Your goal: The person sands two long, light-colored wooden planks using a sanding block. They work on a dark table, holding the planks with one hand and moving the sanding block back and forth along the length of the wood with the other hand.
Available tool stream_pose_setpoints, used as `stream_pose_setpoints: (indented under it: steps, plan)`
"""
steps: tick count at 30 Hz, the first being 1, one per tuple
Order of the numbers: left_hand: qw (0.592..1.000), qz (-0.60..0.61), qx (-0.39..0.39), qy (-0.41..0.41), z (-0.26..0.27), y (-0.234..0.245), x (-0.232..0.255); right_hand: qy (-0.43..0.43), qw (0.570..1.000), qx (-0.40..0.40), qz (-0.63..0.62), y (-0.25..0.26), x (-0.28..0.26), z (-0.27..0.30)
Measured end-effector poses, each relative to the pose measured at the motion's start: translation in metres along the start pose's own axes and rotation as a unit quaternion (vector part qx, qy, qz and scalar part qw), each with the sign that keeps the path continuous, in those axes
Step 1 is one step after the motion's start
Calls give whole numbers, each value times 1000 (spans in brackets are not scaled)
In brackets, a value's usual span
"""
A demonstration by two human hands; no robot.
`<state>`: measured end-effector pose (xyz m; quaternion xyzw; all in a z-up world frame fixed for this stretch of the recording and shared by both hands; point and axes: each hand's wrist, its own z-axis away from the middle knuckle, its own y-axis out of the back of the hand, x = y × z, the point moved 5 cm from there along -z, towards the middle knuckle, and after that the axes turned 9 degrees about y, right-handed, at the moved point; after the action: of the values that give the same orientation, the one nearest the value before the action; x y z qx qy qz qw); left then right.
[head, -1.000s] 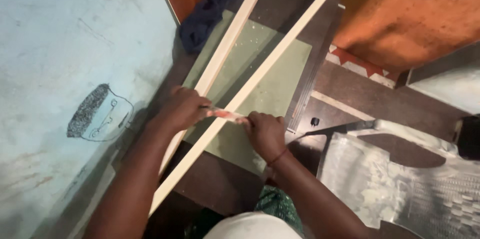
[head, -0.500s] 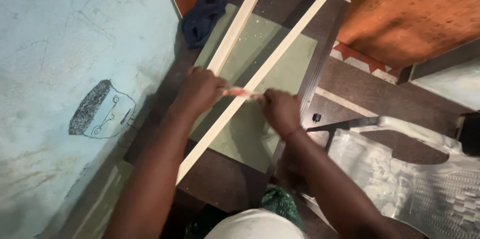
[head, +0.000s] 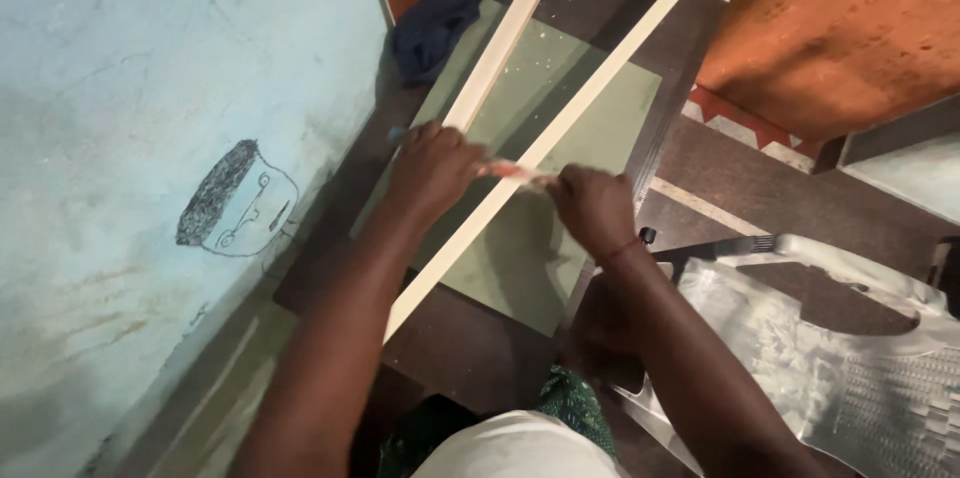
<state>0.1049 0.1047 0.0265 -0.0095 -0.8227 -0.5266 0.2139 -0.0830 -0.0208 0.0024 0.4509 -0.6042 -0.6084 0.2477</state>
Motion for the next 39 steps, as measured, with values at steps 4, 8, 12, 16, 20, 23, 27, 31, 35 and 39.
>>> stream_pose_setpoints:
  steps: [4, 8, 12, 16, 20, 23, 27, 31, 35, 39]
  plan:
    - [1000, -27, -5, -3, -8, -2, 3, -68, 997, -13, -39, -1, -3, 3]
    - [970, -24, -223, 90, 30, 29, -14, -3, 994, 25, -108, -19, -53, 40]
    - [912, -4, -340, 231, 93, 74, -27, 13, 985, -30, -168, -27, -113, 76]
    - [952, -58, -278, 114, 105, 77, -21, 35, 989, -45, -138, -34, -110, 71]
    - [981, -54, -160, 95, 67, 47, -14, 23, 997, -16, -74, -16, -60, 25]
    - [994, -8, -83, 68, 44, 39, -9, -43, 991, -27, -121, -8, -45, 13]
    - [988, 14, -130, 79, 52, 39, -17, -35, 995, 2, -93, -8, -62, 29]
    - [950, -25, -293, 107, 98, 51, -40, 17, 991, -11, -130, -23, -110, 64]
    - [930, 18, -325, 168, 134, 75, -42, -14, 975, -82, -206, -28, -137, 91]
    - [958, 8, -246, 144, 119, 67, -35, 92, 992, -22, -79, -24, -107, 60]
